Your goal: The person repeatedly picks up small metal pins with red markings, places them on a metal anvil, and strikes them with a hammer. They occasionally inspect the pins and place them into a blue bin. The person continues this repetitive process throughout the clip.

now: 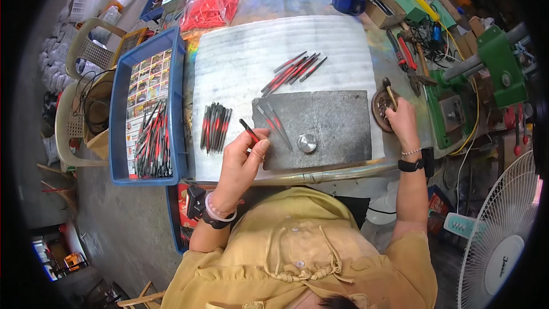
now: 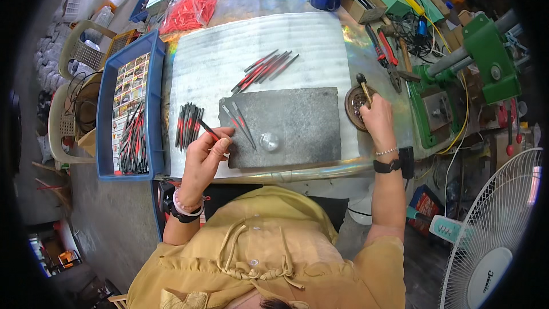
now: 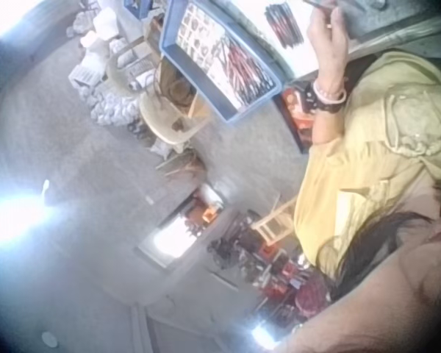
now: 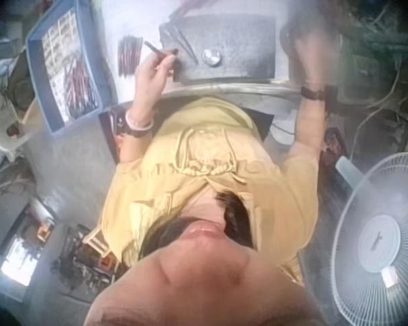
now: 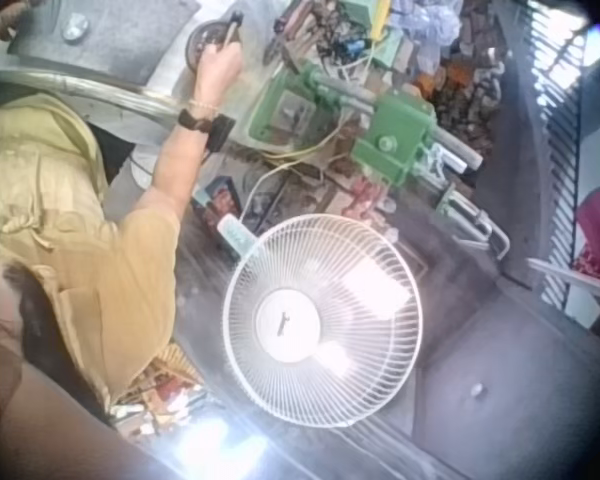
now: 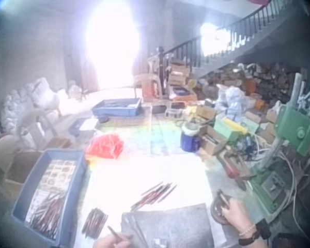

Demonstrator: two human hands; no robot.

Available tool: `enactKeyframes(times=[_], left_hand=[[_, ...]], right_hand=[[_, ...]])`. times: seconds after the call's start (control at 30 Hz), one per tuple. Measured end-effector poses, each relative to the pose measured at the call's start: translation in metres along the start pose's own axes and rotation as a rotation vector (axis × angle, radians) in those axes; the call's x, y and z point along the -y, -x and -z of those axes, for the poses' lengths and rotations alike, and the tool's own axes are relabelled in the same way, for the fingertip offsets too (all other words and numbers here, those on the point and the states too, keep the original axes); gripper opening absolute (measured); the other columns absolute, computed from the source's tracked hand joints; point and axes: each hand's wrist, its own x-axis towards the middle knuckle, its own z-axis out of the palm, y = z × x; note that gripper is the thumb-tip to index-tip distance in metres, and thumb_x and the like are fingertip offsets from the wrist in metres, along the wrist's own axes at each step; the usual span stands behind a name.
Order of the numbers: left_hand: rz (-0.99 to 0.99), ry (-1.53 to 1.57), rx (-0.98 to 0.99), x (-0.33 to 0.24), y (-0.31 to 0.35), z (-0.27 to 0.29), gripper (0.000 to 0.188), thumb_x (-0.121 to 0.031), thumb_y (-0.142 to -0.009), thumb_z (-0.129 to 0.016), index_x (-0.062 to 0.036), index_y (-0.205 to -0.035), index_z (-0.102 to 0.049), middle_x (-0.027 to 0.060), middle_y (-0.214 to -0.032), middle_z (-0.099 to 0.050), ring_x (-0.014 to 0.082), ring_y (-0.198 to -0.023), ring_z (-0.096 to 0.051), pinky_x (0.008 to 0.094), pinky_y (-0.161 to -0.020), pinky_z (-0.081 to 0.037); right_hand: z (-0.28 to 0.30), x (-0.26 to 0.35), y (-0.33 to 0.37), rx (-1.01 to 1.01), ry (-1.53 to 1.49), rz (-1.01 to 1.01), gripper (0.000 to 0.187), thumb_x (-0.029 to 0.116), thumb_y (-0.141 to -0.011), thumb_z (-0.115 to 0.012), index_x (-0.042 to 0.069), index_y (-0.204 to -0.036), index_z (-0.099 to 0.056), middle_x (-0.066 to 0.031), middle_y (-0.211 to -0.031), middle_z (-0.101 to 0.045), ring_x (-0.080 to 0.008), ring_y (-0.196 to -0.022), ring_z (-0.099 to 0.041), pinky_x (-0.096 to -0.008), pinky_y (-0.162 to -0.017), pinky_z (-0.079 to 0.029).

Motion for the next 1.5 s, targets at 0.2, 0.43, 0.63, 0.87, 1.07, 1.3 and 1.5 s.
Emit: enactKeyframes(times=[0.2, 0.43, 0.63, 0.87, 1.07, 1.3, 1.5], left_hand=[[-0.010, -0.005, -0.036, 0.000, -0.014, -0.004, 0.023, -0.021, -0.099, -0.058, 0.0014, -0.099, -0.062, 0.0101, -0.119, -0.064, 0.0073, -0.077, -0.059, 0.0232, -0.062, -0.052], [0.054, -0.012, 0.001, 0.000, -0.023, -0.005, 0.022, -0.020, -0.098, -0.058, 0.0024, -0.100, -0.062, 0.0097, -0.120, -0.064, 0.0080, -0.079, -0.060, 0.0238, -0.066, -0.053], [0.037, 0.107, -0.036, 0.002, -0.015, -0.011, 0.021, -0.019, -0.098, -0.058, 0.0022, -0.102, -0.062, 0.0091, -0.112, -0.065, 0.0086, -0.079, -0.061, 0.0232, -0.066, -0.052], [-0.021, 0.206, -0.140, -0.013, -0.005, -0.003, 0.021, -0.018, -0.099, -0.058, 0.0012, -0.105, -0.063, 0.0072, -0.107, -0.068, 0.0087, -0.077, -0.062, 0.0228, -0.068, -0.053], [-0.055, 0.385, 0.013, -0.040, 0.013, -0.007, 0.019, -0.017, -0.100, -0.055, 0.0010, -0.102, -0.061, 0.0091, -0.093, -0.068, 0.0092, -0.071, -0.061, 0.0222, -0.064, -0.051], [0.247, 0.841, 0.373, -0.042, 0.015, -0.029, 0.019, -0.014, -0.100, -0.054, 0.0008, -0.112, -0.057, 0.0107, -0.095, -0.066, 0.0130, -0.072, -0.066, 0.0245, -0.065, -0.055], [0.364, 1.064, 0.459, -0.030, 0.015, -0.031, 0.022, -0.010, -0.096, -0.059, 0.0034, -0.114, -0.058, 0.0129, -0.104, -0.066, 0.0187, -0.092, -0.068, 0.0280, -0.075, -0.060]], right_hand=[[0.008, -0.002, 0.009, -0.034, -0.264, -0.036, 0.019, 0.012, -0.077, -0.061, -0.006, -0.080, -0.059, -0.0248, -0.074, -0.062, -0.0367, -0.070, -0.063, -0.0426, -0.065, -0.048], [0.012, -0.006, 0.015, -0.048, -0.478, -0.106, 0.018, 0.013, -0.079, -0.063, -0.004, -0.082, -0.059, -0.0127, -0.067, -0.060, -0.0197, -0.063, -0.058, -0.0351, -0.061, -0.046], [0.008, -0.008, 0.017, 0.013, -0.855, -0.268, 0.007, 0.005, -0.082, -0.064, 0.003, -0.082, -0.058, -0.0013, -0.066, -0.057, -0.0072, -0.054, -0.046, -0.0247, -0.050, -0.037], [0.032, 0.026, 0.034, 0.034, -1.172, -0.359, 0.009, 0.004, -0.088, -0.063, 0.003, -0.095, -0.056, -0.0017, -0.072, -0.060, -0.0020, -0.045, -0.041, -0.0181, -0.039, -0.031], [0.056, 0.080, 0.088, 0.277, -1.379, -0.288, 0.013, 0.002, -0.088, -0.062, 0.002, -0.100, -0.055, -0.0070, -0.080, -0.063, -0.0021, -0.044, -0.039, -0.0180, -0.038, -0.032], [0.049, 0.131, 0.134, 0.668, -1.615, -0.265, 0.013, 0.000, -0.088, -0.061, 0.001, -0.099, -0.055, -0.0108, -0.082, -0.063, -0.0031, -0.042, -0.040, -0.0184, -0.037, -0.031], [0.054, 0.148, 0.140, 0.776, -1.642, -0.218, 0.016, 0.003, -0.089, -0.063, 0.001, -0.104, -0.058, -0.0010, -0.074, -0.062, -0.0013, -0.045, -0.041, -0.0187, -0.041, -0.030]])
